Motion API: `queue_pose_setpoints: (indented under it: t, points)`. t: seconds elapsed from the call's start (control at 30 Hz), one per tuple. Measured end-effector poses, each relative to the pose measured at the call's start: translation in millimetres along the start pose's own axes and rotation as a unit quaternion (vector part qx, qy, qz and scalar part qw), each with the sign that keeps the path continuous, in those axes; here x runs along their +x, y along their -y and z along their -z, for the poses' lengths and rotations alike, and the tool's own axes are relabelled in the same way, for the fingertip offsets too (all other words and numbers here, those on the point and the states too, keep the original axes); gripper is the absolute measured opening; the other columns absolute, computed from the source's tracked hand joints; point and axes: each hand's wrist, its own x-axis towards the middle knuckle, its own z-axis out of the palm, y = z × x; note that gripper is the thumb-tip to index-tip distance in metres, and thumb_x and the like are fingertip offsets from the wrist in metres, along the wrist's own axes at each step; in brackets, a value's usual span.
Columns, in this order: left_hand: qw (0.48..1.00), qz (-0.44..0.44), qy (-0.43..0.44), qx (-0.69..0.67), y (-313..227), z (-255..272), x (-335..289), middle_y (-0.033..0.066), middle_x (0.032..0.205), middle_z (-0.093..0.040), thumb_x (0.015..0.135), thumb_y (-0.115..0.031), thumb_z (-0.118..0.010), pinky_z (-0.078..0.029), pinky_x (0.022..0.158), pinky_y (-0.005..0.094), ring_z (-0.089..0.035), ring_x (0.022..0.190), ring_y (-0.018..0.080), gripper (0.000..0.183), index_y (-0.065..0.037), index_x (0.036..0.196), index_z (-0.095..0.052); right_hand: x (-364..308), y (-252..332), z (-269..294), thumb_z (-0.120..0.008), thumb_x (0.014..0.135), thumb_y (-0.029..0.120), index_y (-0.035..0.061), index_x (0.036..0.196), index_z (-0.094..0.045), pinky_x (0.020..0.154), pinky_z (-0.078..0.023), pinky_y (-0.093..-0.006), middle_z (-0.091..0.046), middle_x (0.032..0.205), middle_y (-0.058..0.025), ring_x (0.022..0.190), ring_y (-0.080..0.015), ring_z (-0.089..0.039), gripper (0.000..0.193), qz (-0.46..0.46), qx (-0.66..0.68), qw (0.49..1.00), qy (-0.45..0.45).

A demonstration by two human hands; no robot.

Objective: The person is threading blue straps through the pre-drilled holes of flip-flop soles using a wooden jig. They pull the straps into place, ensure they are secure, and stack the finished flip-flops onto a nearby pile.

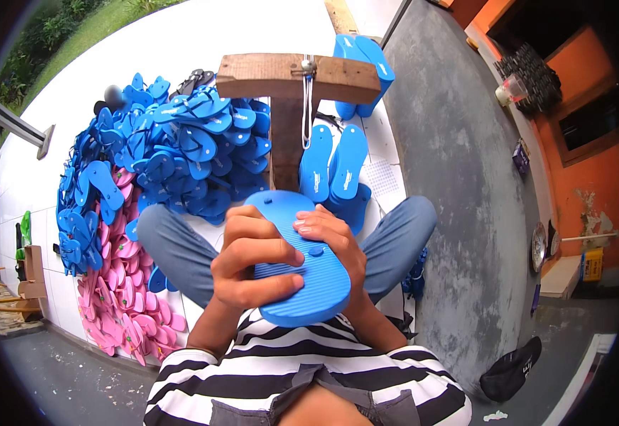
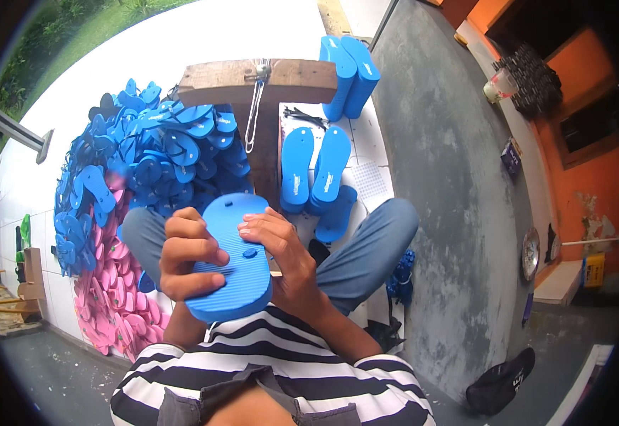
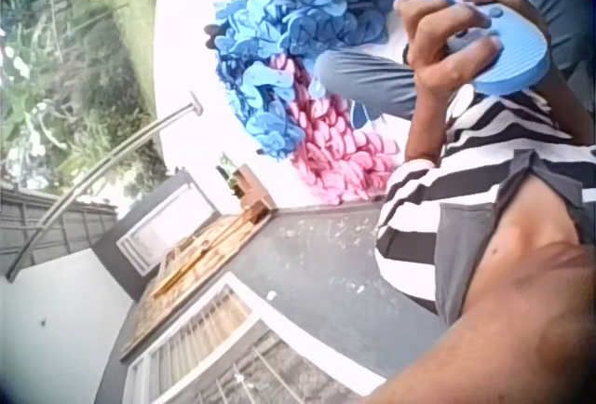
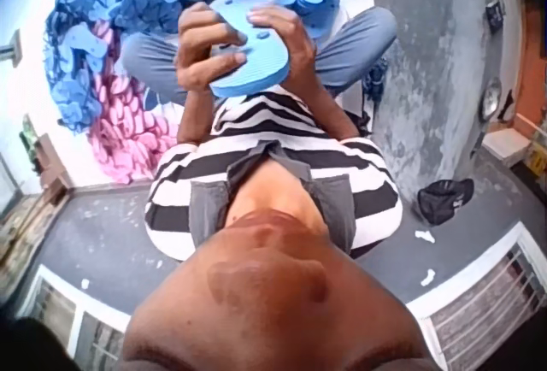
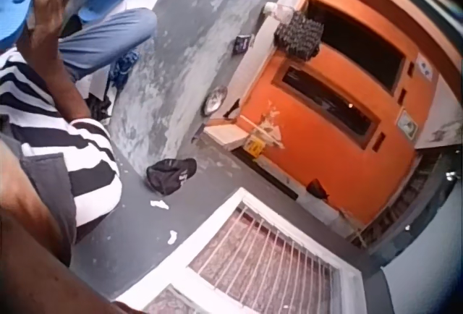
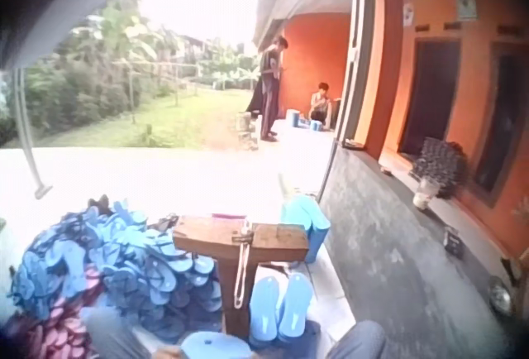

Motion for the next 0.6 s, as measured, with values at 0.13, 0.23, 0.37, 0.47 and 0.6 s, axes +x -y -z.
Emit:
queue_pose_setpoints:
  t: [0.13,0.23,0.37,0.47,0.6]
  points:
    - [0.999,-0.001,0.01,0.033,-9,4,7,0.0048,0.093,-0.068,0.068,-0.019,-0.077,-0.044,0.07,0.0363,-0.062,0.082,0.0225,0.03,-0.018,0.094,-0.063,2,3,0,-0.076,0.079,0.003,0.0024,0.124,-0.057,0.11,-0.04,-0.0528,-0.063,0.12,-0.0144,0.12,-0.0359,-0.06,0.049,-0.004,0.049,0.999,-0.008]
    - [0.998,0.033,0.04,-0.022,-8,6,3,0.01,0.092,-0.069,0.066,-0.013,-0.078,-0.052,0.068,0.0375,-0.066,0.079,0.0252,0.031,-0.013,0.093,-0.063,1,-1,5,-0.075,0.08,0.002,0.0018,0.12,-0.062,0.111,-0.038,-0.0522,-0.065,0.117,-0.0145,0.12,-0.0353,-0.06,0.042,-0.023,0.072,0.997,-0.002]
    - [0.995,0.077,0.021,-0.053,-6,-4,-8,0.0147,0.093,-0.07,0.068,-0.007,-0.08,-0.057,0.068,0.0378,-0.07,0.082,0.0283,0.028,-0.008,0.091,-0.064,2,1,5,-0.071,0.082,-0.001,0.0006,0.116,-0.064,0.111,-0.038,-0.0514,-0.067,0.113,-0.0149,0.116,-0.0331,-0.063,0.034,-0.088,0.102,0.99,-0.042]
    - [0.994,0.102,0.027,-0.035,-7,-3,-12,0.0163,0.095,-0.07,0.07,-0.008,-0.081,-0.057,0.071,0.0382,-0.071,0.085,0.0294,0.03,-0.006,0.095,-0.063,-2,-12,7,-0.068,0.084,0.0,0.0003,0.116,-0.064,0.111,-0.039,-0.0503,-0.067,0.114,-0.0145,0.113,-0.0307,-0.064,0.033,-0.103,0.146,0.984,-0.005]
    - [0.986,0.148,0.073,0.037,1,2,-9,0.0152,0.097,-0.07,0.071,-0.011,-0.082,-0.055,0.071,0.0377,-0.07,0.082,0.0283,0.038,-0.004,0.101,-0.059,4,-16,11,-0.066,0.086,0.002,-0.001,0.118,-0.061,0.109,-0.04,-0.0489,-0.066,0.114,-0.0161,0.111,-0.032,-0.064,0.033,-0.107,0.045,0.993,0.02]
